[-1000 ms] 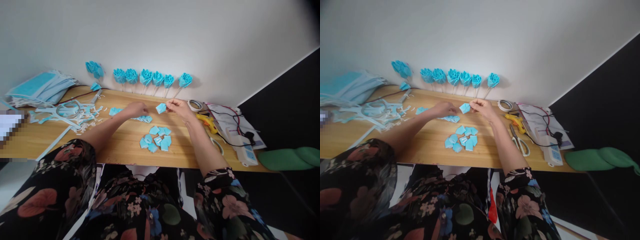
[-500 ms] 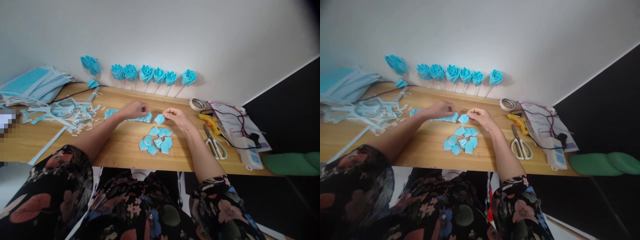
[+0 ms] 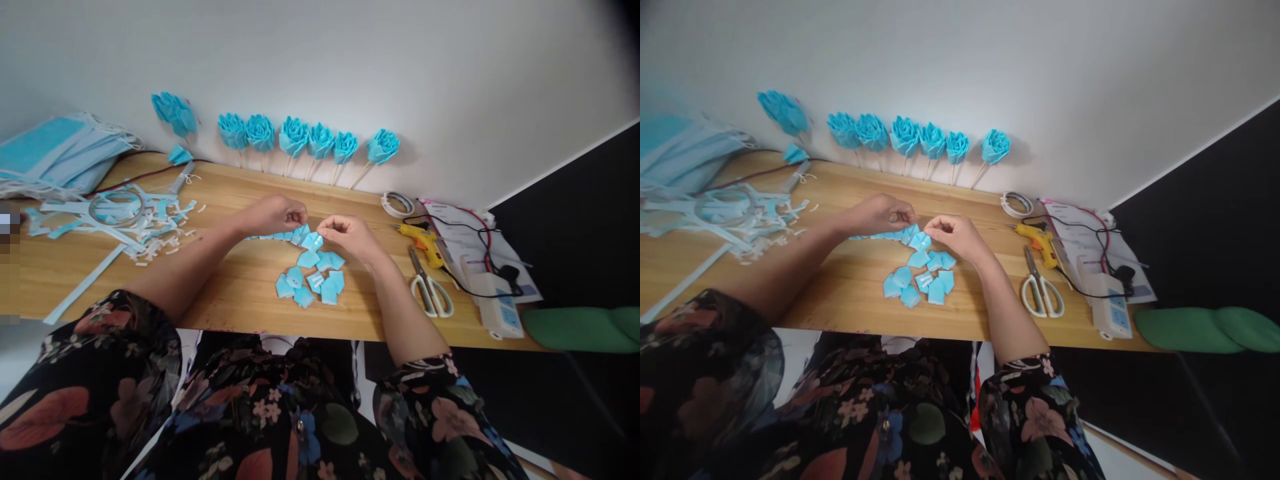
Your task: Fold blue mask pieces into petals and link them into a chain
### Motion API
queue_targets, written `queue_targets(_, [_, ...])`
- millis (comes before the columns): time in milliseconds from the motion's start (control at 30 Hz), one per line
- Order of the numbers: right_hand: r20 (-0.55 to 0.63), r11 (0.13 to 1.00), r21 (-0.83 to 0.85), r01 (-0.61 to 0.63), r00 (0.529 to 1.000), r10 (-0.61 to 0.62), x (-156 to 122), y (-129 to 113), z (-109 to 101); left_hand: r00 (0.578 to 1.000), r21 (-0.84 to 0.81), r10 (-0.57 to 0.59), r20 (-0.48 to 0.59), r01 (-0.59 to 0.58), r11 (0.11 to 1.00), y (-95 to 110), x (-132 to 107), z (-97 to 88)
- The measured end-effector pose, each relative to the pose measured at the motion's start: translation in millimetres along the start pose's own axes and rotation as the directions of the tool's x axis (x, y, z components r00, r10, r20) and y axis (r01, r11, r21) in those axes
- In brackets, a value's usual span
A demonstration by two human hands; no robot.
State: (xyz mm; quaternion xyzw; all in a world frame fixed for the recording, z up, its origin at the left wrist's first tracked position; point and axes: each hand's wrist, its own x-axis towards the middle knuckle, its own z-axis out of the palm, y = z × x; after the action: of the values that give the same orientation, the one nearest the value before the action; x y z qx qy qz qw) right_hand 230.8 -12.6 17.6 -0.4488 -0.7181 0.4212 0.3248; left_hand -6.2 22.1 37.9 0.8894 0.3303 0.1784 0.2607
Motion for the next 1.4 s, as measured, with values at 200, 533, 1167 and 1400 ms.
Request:
queue_targets(200, [-0.011,0.995,-0.092,0.03,0.999,-0.031,-1,-3,2,1.0,0.069,0.027,0.01,-0.028,0.997,1,1,1.5])
queue_targets(533, [-0.047,0.995,-0.097,0.021,0.999,-0.026,2,0,7,1.0,0.01,0.022,0.011,-0.022,1.0,-1,3,2.1])
queue_targets(1167, [-0.036,0.997,0.067,0.025,0.999,-0.022,7,14,14,0.998,0.007,0.062,-0.024,-0.062,0.998,-7,3,5.2])
queue_targets(1400, [-0.068,0.997,0.069,0.041,0.997,-0.036,14,25,21,0.98,0.168,0.065,-0.19,-0.033,0.985,-8,7,10.9])
